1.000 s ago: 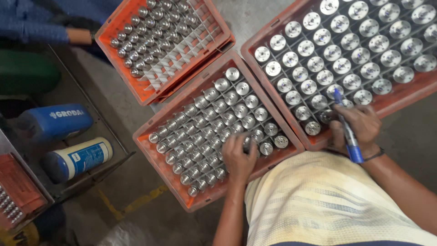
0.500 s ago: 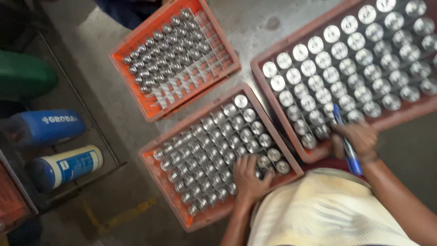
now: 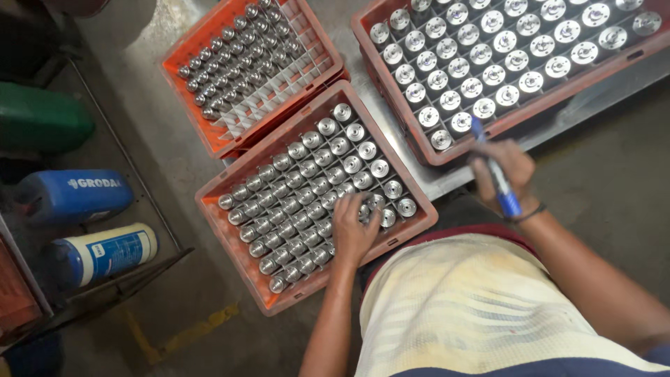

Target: The person picks cylindrical machined metal parts one at a time from orange trays, marks each part with a blue permanent marker, and places the marked part back into the tray. They occasionally reposition the trays and continue marking more parts.

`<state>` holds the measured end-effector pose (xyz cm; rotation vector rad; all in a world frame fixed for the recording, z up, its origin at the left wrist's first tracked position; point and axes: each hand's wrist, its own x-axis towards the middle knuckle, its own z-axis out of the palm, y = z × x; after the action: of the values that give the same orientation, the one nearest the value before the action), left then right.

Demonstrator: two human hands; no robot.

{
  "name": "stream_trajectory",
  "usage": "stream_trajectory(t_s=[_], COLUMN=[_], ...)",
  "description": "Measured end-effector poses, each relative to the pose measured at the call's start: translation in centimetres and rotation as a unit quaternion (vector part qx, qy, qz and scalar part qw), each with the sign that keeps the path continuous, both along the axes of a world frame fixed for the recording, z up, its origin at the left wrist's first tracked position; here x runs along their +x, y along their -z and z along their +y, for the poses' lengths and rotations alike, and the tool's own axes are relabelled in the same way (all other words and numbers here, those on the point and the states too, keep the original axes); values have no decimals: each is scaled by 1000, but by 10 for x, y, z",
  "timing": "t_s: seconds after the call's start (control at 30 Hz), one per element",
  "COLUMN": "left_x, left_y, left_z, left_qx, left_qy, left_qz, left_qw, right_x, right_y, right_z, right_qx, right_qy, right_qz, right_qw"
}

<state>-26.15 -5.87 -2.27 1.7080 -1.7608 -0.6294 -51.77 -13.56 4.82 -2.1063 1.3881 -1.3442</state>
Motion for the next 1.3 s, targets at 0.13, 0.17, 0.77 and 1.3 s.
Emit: stream_trajectory(t_s=[0.13,0.17,0.77,1.3], left_x=[4,5,-8,3], left_y=[-2,-2,-2,-2], left_z=[1,2,19,-1], left_qx=[-28,-37,196,50], left_qy=[-50,-62,-44,-129], left_qz=[41,44,-98,578], left_qw=[997,996,975,804], right_x=[4,2,-1,31], right_y=[9,11,27,14], right_z=[18,19,3,33], right_qx=[11,6,118,33], right_qy=[-49,-46,-146,-317], right_qz=[-6,-8,-77,-9], right_qw=[999,999,979,948])
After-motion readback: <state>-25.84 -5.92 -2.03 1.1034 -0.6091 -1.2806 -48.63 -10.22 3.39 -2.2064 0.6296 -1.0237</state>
